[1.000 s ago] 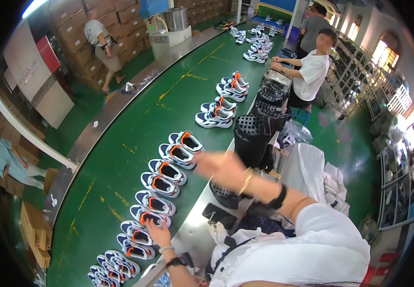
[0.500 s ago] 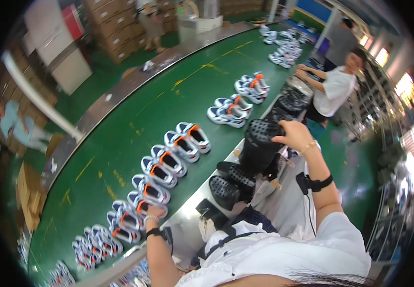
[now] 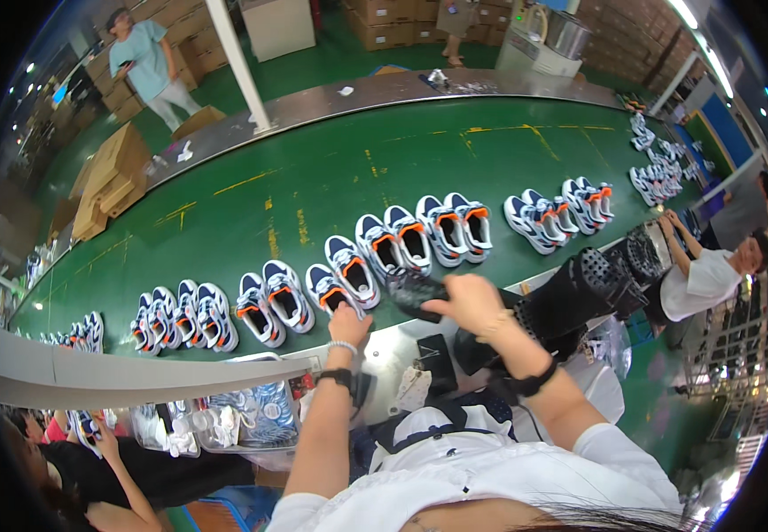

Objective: Organizing newly manufactured shoes on an assembly line and checking materials.

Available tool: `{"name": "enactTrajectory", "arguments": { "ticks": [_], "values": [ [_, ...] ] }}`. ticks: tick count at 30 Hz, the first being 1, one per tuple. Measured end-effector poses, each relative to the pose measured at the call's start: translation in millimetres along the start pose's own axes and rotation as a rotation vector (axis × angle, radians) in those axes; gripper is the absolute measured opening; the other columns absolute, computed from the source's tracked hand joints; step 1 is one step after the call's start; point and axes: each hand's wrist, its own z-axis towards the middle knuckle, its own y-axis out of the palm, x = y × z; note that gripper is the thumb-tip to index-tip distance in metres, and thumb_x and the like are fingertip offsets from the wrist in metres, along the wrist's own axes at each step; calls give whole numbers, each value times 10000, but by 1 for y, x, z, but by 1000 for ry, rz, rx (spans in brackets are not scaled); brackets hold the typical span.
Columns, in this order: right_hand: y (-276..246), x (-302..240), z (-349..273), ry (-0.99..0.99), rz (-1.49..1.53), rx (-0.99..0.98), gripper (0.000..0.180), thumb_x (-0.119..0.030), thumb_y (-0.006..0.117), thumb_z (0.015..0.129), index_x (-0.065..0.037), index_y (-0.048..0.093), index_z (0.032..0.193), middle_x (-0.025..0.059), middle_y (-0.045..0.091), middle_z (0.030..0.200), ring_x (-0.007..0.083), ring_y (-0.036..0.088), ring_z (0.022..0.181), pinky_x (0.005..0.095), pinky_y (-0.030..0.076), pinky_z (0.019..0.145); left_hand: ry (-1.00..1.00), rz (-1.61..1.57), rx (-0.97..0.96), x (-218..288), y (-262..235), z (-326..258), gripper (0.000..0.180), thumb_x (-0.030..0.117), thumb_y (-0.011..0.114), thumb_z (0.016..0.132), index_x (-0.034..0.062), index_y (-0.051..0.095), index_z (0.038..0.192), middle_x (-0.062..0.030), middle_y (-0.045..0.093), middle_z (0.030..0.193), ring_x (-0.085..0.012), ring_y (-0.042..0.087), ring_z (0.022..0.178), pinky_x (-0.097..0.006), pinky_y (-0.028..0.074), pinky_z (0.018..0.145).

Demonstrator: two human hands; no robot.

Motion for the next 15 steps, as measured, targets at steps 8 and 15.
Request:
{"name": "enactTrajectory", "arguments": {
  "ticks": [8,15],
  "values": [
    [182,-106,103,-35,20,-95,414,-439,702,738,-46,672,863,175,663,902,274,655,864,391,525,716,-304,-643,309,-24,25,-79,452,11,614,724,-4,407,1126,-210,521,1059,-349,565,943,-427,444,813],
    [265,-123,126,59,70,106,303,-354,596,818,-72,685,753,132,676,755,277,675,701,381,532,610,-92,-679,229,-25,37,-66,617,10,596,761,-19,326,1316,-256,347,1372,-436,407,1210,-428,395,960]
  ]
}}
